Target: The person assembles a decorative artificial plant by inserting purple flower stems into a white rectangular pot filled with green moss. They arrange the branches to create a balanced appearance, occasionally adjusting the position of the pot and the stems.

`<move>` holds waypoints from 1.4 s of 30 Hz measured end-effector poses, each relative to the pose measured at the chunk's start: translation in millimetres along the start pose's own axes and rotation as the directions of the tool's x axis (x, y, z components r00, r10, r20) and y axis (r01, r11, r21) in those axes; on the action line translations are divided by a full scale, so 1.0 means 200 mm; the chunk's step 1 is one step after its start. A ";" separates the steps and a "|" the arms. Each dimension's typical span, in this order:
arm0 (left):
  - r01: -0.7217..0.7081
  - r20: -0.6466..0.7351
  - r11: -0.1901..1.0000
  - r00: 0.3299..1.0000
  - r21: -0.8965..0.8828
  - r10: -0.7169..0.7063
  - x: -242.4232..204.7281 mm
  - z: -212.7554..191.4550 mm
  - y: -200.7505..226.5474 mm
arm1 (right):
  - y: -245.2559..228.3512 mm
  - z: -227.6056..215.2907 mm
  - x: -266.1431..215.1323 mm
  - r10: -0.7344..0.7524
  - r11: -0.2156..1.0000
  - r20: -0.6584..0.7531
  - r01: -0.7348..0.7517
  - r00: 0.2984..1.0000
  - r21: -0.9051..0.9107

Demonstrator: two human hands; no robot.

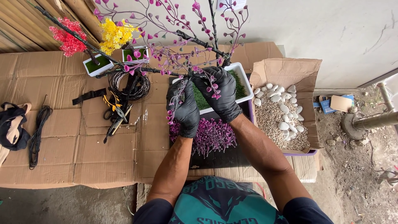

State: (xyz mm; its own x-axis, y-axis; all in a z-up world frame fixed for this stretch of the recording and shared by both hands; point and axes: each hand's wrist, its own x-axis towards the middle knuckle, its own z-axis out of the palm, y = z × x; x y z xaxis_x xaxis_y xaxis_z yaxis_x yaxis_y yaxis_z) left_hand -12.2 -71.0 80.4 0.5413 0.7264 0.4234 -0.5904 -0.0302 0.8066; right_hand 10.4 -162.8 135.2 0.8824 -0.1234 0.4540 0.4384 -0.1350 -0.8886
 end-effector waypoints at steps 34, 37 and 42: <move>0.072 0.258 0.997 0.963 0.021 -0.075 -0.07 -0.35 0.04 | 0.01 -0.15 -0.34 -0.261 0.901 -0.020 0.236 0.965 -0.364; 0.154 0.262 0.982 0.949 0.107 -0.177 -0.10 -0.49 0.03 | 0.13 -0.27 -0.57 -0.074 0.951 -0.056 0.054 0.996 -0.303; -0.009 0.313 0.882 0.937 0.472 -0.158 -0.22 -0.83 -0.02 | 0.12 -0.41 -0.92 0.312 0.859 -0.063 -0.309 0.948 -0.407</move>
State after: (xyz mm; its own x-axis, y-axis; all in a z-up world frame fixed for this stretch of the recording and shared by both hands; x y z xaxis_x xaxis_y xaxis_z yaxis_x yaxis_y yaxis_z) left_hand -132.8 10.8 -10.5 0.7874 0.4703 0.3984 -0.2432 -0.3569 0.9019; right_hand -155.5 -223.1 34.8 0.9625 -0.2208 0.1576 0.0340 -0.4784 -0.8775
